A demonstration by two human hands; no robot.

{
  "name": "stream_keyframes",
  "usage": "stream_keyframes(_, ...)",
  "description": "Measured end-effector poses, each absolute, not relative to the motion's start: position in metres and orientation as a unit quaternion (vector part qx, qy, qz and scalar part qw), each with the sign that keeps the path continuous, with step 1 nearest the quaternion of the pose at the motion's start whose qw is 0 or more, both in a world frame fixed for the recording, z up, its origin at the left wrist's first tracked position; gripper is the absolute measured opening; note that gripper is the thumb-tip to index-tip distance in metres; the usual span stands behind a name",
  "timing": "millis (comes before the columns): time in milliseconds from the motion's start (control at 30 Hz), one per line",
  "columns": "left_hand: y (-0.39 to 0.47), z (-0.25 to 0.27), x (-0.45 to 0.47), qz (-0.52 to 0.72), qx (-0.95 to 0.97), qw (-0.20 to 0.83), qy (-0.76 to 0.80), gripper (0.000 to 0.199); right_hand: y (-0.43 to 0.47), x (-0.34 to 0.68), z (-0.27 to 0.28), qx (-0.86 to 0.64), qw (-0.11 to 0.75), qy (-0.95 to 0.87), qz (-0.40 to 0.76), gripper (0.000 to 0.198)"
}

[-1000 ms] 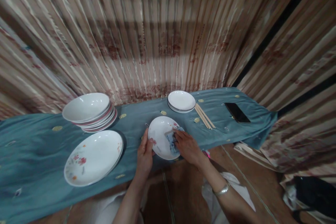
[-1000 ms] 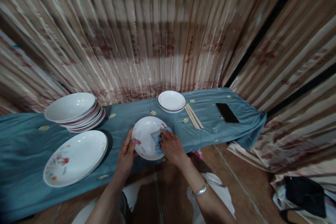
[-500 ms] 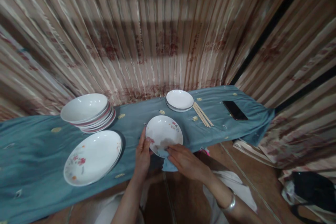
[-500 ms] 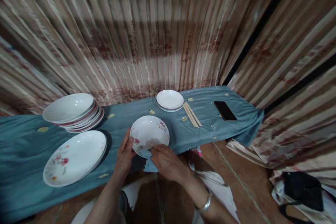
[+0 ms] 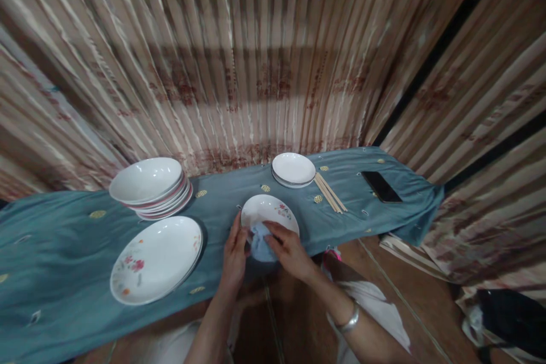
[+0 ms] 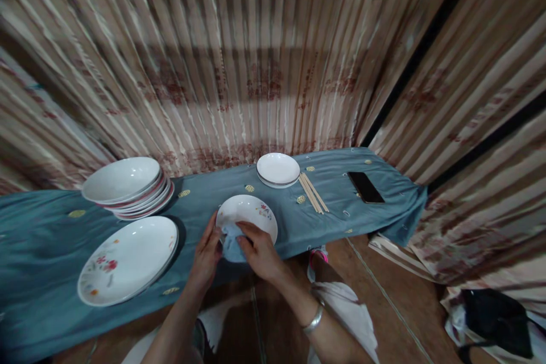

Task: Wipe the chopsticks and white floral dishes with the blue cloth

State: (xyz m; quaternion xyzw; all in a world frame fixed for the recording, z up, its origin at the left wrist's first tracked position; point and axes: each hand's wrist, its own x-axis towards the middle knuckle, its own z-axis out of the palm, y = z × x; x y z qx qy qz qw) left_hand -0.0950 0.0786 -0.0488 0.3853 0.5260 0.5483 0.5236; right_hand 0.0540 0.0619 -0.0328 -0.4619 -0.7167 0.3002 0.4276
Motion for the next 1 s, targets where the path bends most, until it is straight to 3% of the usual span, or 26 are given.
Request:
stream_keyframes(100,0.079,-0.049,-0.095,0.546,0.341,0.569,0.512,0.063,0.080,0.047,-0.027,-0.467,0.418,-0.751,0.207,0.041)
stream_keyframes(267,0.079,-0.045,-0.093,0.553,0.322,0.579,0.505,0.042,0.117,0.026,-0.015,-0.397,0.299,-0.865,0.072,0.045)
stream_keyframes(400,0.076,-0.037,-0.094,0.549,0.315,0.582,0.511,0.064,0.144,0.027,-0.006,-0.418,0.218,-0.882,0.020,0.032)
stream_keyframes(467,0.074,-0.034,-0.094,0.544,0.328,0.591,0.498,0.073,0.155,0.035,-0.005,-0.451,0.190,-0.872,0.009,0.030)
stream_keyframes(767,0.070,-0.036,-0.093,0.565,0.321,0.594,0.473,0.079,0.162,0.080,-0.027,-0.654,0.085,-0.749,0.066,0.023)
stream_keyframes(1000,0.069,-0.040,-0.092,0.584,0.271,0.613,0.458,0.087,0.114,0.098,-0.049,-0.701,0.073,-0.708,0.043,0.030)
